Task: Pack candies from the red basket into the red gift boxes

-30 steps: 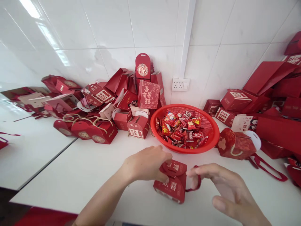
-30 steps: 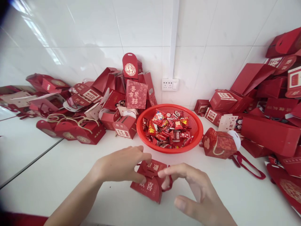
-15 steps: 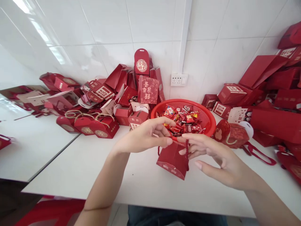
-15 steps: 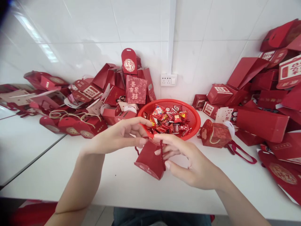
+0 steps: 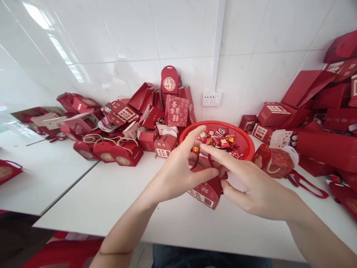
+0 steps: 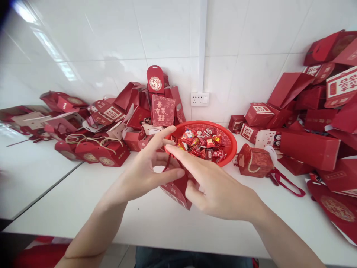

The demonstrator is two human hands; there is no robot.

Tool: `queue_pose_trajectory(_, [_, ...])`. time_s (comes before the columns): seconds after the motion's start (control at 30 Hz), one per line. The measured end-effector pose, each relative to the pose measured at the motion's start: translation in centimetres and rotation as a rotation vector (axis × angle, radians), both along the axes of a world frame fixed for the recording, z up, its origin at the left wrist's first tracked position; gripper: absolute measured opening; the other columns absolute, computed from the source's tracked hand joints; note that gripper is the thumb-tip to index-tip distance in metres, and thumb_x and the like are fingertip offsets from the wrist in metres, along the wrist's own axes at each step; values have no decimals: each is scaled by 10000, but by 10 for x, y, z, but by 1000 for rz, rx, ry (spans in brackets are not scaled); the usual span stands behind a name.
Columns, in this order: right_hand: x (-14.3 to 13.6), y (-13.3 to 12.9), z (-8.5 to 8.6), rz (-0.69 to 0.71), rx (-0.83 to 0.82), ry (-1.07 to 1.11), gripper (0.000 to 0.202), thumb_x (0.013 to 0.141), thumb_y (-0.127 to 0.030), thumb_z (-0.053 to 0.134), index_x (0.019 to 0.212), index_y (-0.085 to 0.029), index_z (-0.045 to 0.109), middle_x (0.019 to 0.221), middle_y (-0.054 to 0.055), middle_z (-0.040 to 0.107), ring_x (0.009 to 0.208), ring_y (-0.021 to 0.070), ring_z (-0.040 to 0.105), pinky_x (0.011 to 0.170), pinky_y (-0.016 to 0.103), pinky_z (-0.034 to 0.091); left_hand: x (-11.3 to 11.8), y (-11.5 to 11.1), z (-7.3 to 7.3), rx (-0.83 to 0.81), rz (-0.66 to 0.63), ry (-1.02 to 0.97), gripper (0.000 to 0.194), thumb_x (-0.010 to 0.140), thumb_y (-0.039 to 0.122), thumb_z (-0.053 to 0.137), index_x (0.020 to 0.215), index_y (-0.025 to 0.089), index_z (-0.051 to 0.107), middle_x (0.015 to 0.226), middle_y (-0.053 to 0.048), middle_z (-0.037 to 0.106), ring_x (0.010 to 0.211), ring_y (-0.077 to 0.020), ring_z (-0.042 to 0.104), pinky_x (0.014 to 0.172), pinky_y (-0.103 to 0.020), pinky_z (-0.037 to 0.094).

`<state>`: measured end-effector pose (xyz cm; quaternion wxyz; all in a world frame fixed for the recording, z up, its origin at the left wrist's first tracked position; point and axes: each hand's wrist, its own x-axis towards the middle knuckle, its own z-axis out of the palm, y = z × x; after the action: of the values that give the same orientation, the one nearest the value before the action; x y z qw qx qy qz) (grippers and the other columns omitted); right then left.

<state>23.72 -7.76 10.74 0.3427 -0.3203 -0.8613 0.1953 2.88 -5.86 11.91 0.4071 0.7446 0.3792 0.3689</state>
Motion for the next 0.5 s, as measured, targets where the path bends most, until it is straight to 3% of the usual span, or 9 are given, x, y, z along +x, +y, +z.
queue_pose_trajectory(0.2, [-8, -2, -2, -3, 40, -54, 842, 869, -95, 584, 1623, -334, 297, 1454, 25, 631, 1213, 276, 698, 967, 395, 618, 4, 2, -4, 120, 72, 81, 721, 880, 199, 638, 1532, 295, 347, 1269, -68, 616, 878, -148, 707, 782, -277, 603])
queue_pose_trajectory(0.37, [0, -3, -2, 11, 81, 7, 702, 916, -139, 578, 1570, -336, 415, 1523, 9, 565, 1309, 265, 635, 1064, 422, 559, -4, 4, -3, 81, 91, 7, 617, 883, 175, 572, 1470, 290, 420, 1242, -72, 613, 807, -135, 697, 681, -252, 582])
queue_pose_trajectory(0.5, [19, -3, -8, 14, 138, -2, 556, 956, -183, 564, 1493, -323, 527, 1482, 28, 608, 1321, 245, 625, 1101, 422, 531, -19, 9, 2, 87, 151, -73, 520, 864, 197, 583, 1378, 247, 526, 1159, -69, 627, 694, -106, 658, 631, -245, 563])
